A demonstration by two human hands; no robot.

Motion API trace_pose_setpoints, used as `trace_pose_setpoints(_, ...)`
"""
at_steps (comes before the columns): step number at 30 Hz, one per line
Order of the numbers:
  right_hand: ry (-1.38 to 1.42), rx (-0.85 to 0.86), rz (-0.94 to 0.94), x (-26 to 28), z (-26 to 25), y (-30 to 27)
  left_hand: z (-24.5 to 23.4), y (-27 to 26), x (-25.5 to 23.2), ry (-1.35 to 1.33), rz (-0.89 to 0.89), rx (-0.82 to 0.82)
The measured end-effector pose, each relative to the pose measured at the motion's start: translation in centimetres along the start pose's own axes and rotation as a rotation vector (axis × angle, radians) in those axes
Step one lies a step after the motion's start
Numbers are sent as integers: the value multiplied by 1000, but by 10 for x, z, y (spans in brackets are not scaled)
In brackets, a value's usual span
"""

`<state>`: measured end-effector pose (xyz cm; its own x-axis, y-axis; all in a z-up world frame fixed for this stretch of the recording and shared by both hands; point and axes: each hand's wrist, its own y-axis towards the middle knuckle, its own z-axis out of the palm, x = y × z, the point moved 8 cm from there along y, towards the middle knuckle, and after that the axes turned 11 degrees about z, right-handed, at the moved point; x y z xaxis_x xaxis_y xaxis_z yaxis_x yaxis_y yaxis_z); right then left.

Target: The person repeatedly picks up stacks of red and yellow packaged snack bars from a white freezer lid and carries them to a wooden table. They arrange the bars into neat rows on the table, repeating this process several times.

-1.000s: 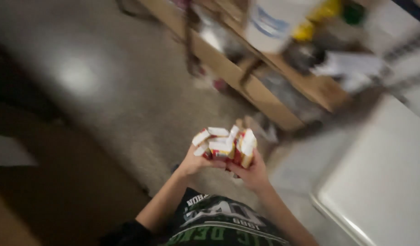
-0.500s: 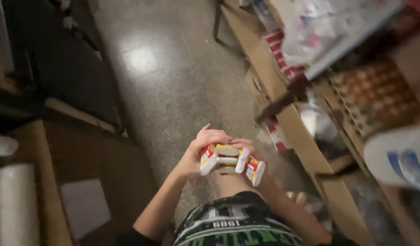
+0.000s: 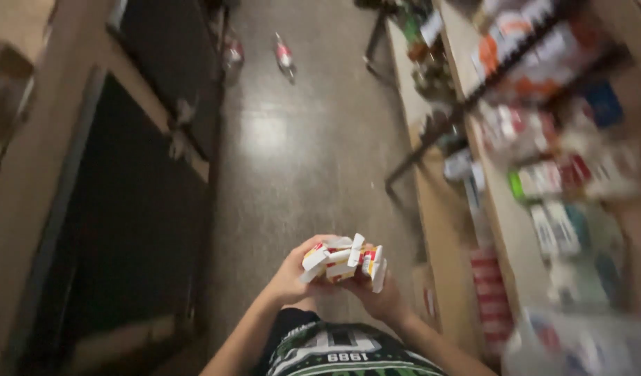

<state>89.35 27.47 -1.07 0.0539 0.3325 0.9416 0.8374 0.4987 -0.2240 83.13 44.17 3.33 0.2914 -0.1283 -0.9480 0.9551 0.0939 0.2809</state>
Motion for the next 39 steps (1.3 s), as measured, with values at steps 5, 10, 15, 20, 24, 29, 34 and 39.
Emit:
trace_pose_setpoints(5, 26, -23, 124, 9, 7, 238, -116, 179, 61, -3, 0, -83)
trace_pose_setpoints(10, 503, 188, 58, 84, -5, 444, -201, 382, 71, -130, 102, -44)
trace_pose_setpoints(15, 174, -270, 405, 80, -78, 626, -251, 579, 78, -164, 76, 66)
trace_pose_setpoints(20, 267, -267, 275, 104, -104, 824, -313, 761, 130, -282, -156, 58)
trace_pose_setpoints(24, 249, -94, 116, 159, -123, 993, -385, 897, 180, -225, -71, -56)
trace_pose_setpoints(29, 485, 48, 178, 191, -88, 1165, -486, 1027, 157, -110, 26, -137)
trace_pose_setpoints(34, 761, 97, 385, 224, -40, 1302, -603, 1107, 227, 39, -1, -228)
trace_pose_setpoints(39, 278, 332, -92, 274, 6, 1484, -728, 1216, 251, 114, 135, -304)
